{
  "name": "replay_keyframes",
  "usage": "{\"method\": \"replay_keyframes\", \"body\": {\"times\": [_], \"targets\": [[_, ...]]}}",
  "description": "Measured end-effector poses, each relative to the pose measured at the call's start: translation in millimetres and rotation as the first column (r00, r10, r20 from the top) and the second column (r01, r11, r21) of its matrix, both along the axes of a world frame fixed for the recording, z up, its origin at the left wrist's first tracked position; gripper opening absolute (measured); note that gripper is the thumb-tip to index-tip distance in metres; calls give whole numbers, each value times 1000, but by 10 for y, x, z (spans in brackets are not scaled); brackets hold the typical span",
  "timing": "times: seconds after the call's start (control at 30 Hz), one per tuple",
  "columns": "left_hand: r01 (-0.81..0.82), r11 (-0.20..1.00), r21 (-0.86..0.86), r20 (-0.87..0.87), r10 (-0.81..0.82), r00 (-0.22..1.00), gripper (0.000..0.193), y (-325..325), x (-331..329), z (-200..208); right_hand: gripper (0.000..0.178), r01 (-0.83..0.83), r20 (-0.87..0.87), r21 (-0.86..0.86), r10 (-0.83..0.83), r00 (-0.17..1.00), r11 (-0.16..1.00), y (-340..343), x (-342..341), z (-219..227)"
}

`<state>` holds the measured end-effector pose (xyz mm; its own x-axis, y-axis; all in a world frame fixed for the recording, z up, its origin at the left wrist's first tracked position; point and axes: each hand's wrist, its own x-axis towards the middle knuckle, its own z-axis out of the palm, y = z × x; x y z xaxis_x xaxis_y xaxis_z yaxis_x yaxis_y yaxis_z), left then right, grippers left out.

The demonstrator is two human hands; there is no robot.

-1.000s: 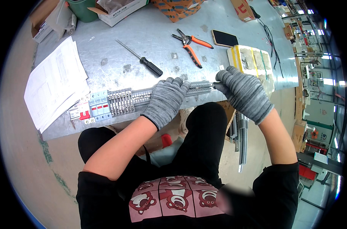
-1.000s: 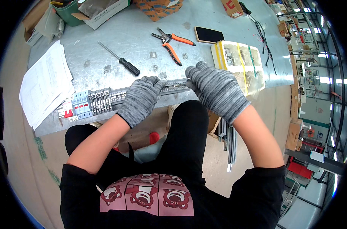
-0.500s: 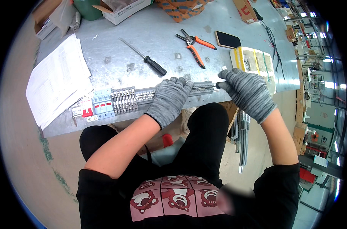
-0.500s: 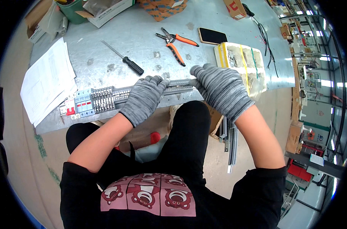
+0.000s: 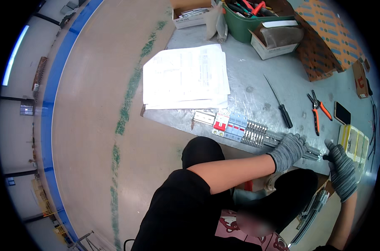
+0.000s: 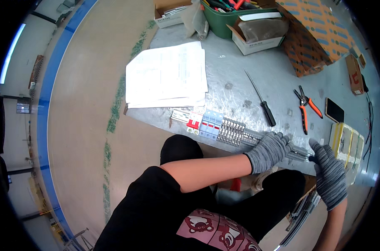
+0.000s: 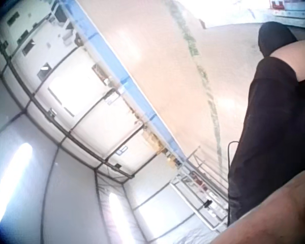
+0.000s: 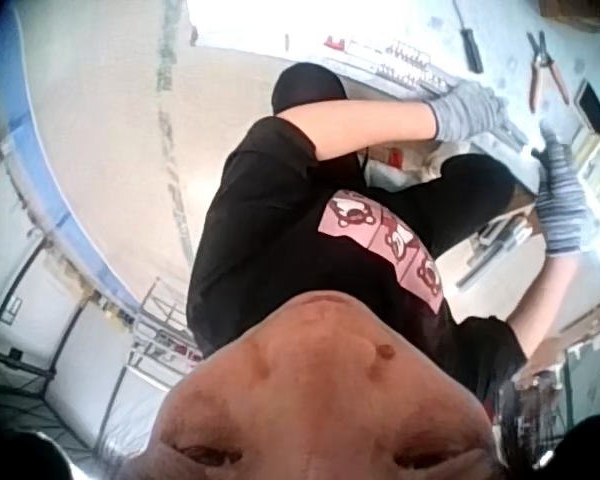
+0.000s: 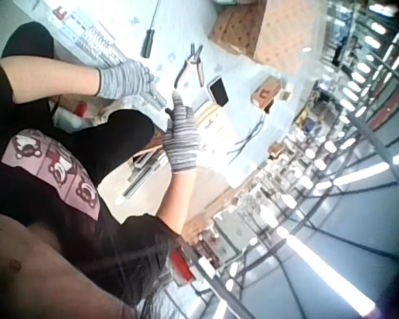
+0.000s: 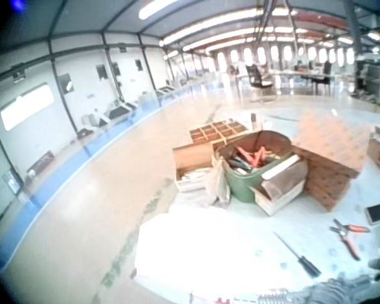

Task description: The person assembles an electrical component by inserting screws into a DIN rail-mounted device. They retrieve screws from a compartmentalized parts tray, place them into the device, and use a screwdriver to tighten them. The person also handles a small black rectangular object and organizes parts within the tray.

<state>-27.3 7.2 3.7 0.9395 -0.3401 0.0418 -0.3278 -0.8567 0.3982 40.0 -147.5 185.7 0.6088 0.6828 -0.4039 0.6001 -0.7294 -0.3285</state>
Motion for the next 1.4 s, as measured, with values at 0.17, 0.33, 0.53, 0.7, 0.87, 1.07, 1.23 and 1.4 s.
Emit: {"method": "replay_keyframes", "body": {"times": [0.17,0.33,0.53,0.7,0.87,1.07,1.23,1.4], "targets": [[-1,1000,8,-11,1,1000,38,-81,33,-38,67,93,228,-38,-82,970,995,8,-9,-52],[-9,1000,-24,38,10,999,38,-96,30,-78,72,-40,244,-92,62,968,995,-262,84,-148],[-25,999,-27,37,26,999,38,-107,33,-154,72,-140,372,42,115,921,989,-77,-7,-96],[-13,1000,-19,4,13,1000,39,-63,9,-54,76,140,100,2,-140,985,990,-202,58,-137],[-22,1000,-15,54,23,998,39,-100,22,-121,64,68,16,140,-71,997,988,-275,68,-195],[-17,1000,1,3,17,1000,38,-69,37,-42,53,29,170,165,-57,984,986,-86,-30,-123],[-8,1000,24,34,8,999,39,-91,30,-78,53,28,229,-67,-12,973,997,-315,99,-241],[9,1000,0,1,-9,1000,45,-42,33,-26,39,-186,461,70,134,877,980,-43,-41,-110]]}}
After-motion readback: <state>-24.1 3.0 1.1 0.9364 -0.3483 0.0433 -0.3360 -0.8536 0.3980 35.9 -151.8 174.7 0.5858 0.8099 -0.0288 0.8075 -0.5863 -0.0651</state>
